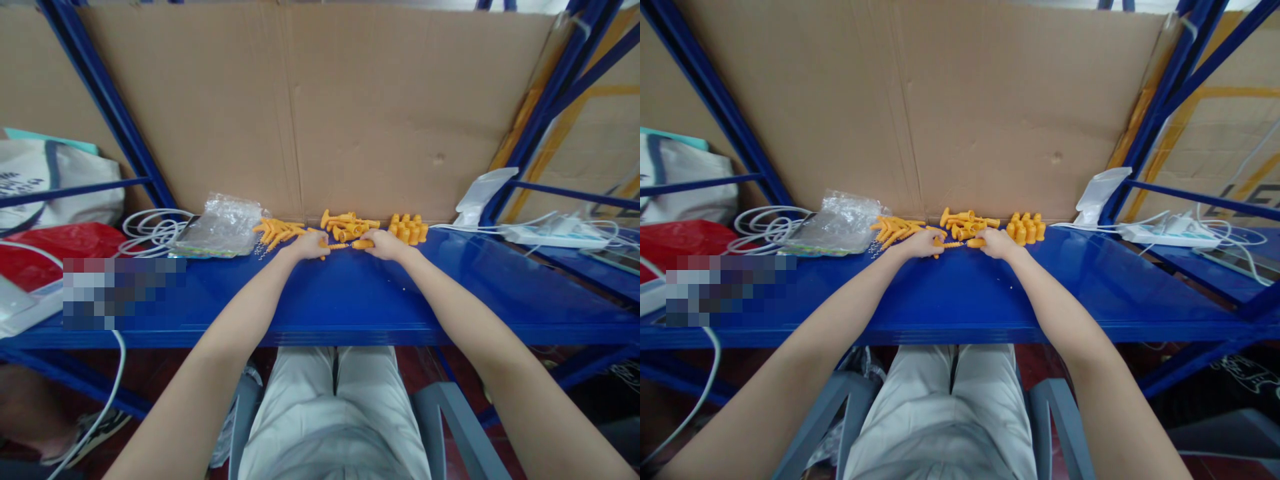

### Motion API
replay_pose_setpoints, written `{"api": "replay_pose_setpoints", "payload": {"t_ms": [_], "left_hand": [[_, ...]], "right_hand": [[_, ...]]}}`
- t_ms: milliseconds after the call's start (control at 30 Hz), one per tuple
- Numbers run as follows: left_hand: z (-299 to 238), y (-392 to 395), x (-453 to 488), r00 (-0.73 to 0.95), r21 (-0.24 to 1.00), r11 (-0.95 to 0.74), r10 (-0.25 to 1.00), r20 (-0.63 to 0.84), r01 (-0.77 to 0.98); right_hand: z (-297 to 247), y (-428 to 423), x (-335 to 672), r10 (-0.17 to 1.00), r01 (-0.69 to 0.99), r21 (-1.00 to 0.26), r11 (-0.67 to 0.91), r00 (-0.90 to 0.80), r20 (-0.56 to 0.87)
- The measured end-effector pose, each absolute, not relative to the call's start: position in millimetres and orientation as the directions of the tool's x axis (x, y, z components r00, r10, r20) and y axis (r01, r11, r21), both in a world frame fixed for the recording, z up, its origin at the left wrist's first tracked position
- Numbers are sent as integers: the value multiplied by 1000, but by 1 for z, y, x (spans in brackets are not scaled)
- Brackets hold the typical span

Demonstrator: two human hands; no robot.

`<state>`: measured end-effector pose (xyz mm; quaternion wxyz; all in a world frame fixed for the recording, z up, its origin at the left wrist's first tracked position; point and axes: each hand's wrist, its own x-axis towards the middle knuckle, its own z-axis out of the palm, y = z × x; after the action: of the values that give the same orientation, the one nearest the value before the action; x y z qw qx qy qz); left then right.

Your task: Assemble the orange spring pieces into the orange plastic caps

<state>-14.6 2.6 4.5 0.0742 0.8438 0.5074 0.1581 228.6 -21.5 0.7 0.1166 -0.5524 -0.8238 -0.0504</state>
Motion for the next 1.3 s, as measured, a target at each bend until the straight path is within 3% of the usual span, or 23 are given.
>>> {"api": "replay_pose_setpoints", "payload": {"t_ms": [167, 400, 633, 767, 1033, 1300], "left_hand": [[1, 9, -16, 439, 252, -506, 855, 277, 825], [1, 9, -17, 407, 271, -483, 865, 293, 832], [4, 3, -15, 344, 211, -425, 877, 335, 880], [6, 0, -14, 331, 190, -415, 873, 357, 890], [10, -8, -9, 314, 168, -398, 870, 380, 902], [12, -12, -7, 286, 182, -371, 883, 372, 911]], "right_hand": [[-6, -18, 220, 806, 818, -156, 553, -479, 349], [-7, -17, 222, 830, 749, -397, 531, -367, 420], [-1, -16, 237, 933, 546, -757, 358, -239, 269], [2, -21, 238, 957, 341, -911, 231, -247, 150], [8, -32, 222, 989, 284, -958, 28, -146, -14], [12, -36, 229, 974, 266, -963, 46, -224, -15]]}}
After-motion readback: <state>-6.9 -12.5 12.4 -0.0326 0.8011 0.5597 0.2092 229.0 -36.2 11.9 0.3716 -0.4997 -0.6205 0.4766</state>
